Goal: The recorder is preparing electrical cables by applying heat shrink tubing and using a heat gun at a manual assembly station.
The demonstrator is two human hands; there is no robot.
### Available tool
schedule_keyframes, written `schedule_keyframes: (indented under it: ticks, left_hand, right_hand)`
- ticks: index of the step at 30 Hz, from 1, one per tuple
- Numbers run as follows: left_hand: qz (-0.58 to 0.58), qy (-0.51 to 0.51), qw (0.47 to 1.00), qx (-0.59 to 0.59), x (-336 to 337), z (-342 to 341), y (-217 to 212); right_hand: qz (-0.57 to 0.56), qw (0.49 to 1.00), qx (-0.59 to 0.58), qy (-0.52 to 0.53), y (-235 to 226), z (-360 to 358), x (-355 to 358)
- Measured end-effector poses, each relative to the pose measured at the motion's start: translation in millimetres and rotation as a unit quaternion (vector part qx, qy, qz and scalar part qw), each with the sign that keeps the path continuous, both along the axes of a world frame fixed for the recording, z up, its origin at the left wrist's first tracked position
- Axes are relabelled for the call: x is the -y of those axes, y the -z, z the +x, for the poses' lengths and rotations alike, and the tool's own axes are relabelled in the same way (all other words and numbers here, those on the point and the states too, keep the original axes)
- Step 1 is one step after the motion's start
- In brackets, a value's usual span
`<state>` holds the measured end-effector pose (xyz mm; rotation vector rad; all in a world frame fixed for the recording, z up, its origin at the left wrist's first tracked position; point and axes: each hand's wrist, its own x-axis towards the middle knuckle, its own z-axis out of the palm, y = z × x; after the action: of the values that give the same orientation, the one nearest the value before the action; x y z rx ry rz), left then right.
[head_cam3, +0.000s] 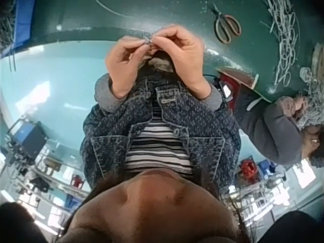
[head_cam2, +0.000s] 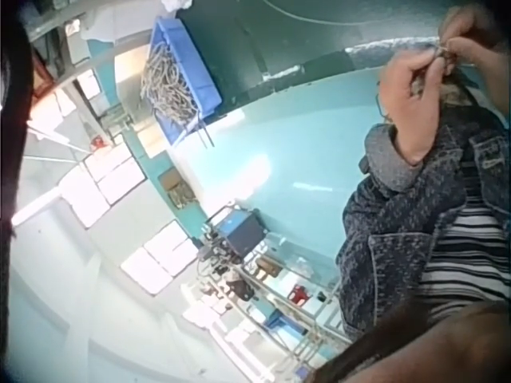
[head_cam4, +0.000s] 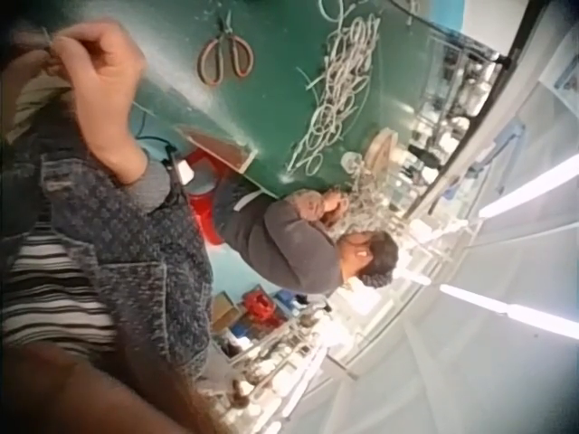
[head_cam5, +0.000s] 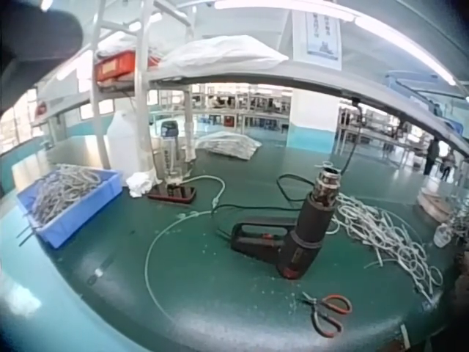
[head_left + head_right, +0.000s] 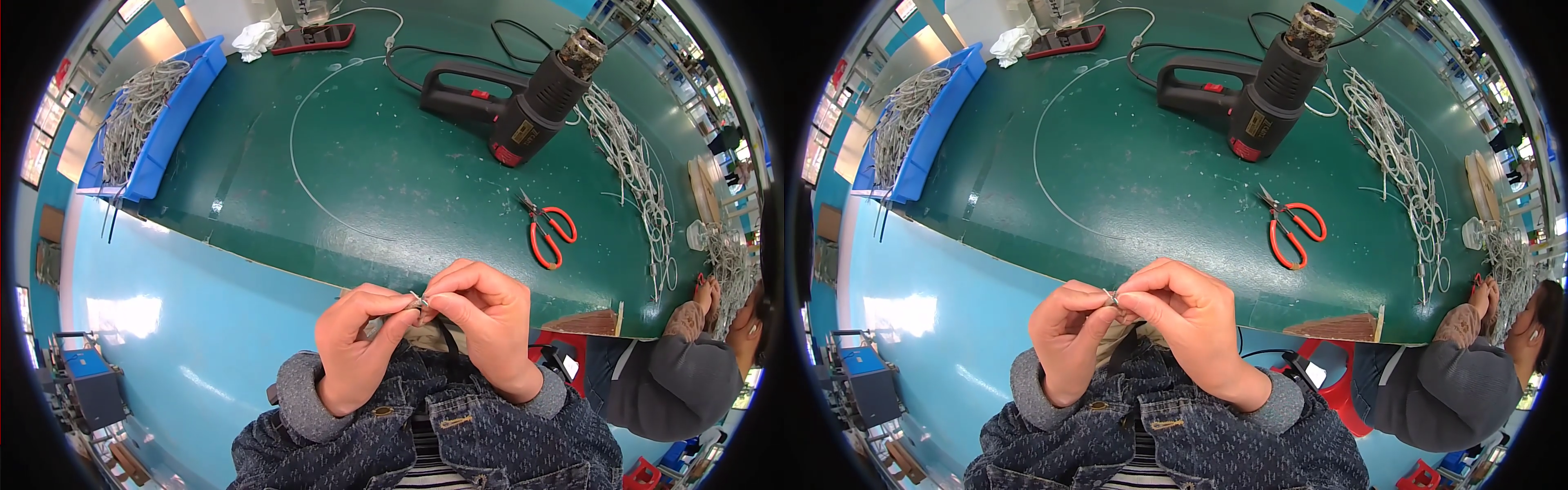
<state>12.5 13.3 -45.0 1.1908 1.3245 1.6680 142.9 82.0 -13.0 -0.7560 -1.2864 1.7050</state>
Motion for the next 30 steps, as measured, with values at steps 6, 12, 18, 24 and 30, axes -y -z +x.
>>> schedule_keyframes:
  ticks: [6,12,18,24,30]
  left_hand:
    - [-0.014,0.015,0.998,0.067,0.0,1.8,2.0]
    - [-0.019,0.046,0.996,0.074,0.5,-0.8,-0.3]
    - [-0.024,0.051,0.996,0.064,0.3,-2.1,0.5]
    - [-0.026,0.048,0.996,0.069,-2.2,-0.9,-4.1]
    - [-0.031,0.049,0.993,0.1,-12.7,-5.1,-20.5]
  right_hand:
    - [0.034,0.999,0.029,-0.012,0.7,1.7,-2.1]
    - [0.06,0.997,0.049,0.003,2.1,1.4,-1.4]
    - [0.08,0.996,0.048,-0.014,5.3,3.7,-3.8]
    - [0.048,0.999,0.018,-0.002,1.5,2.4,-3.3]
    - [0.078,0.996,0.041,0.0,1.3,11.5,-15.5]
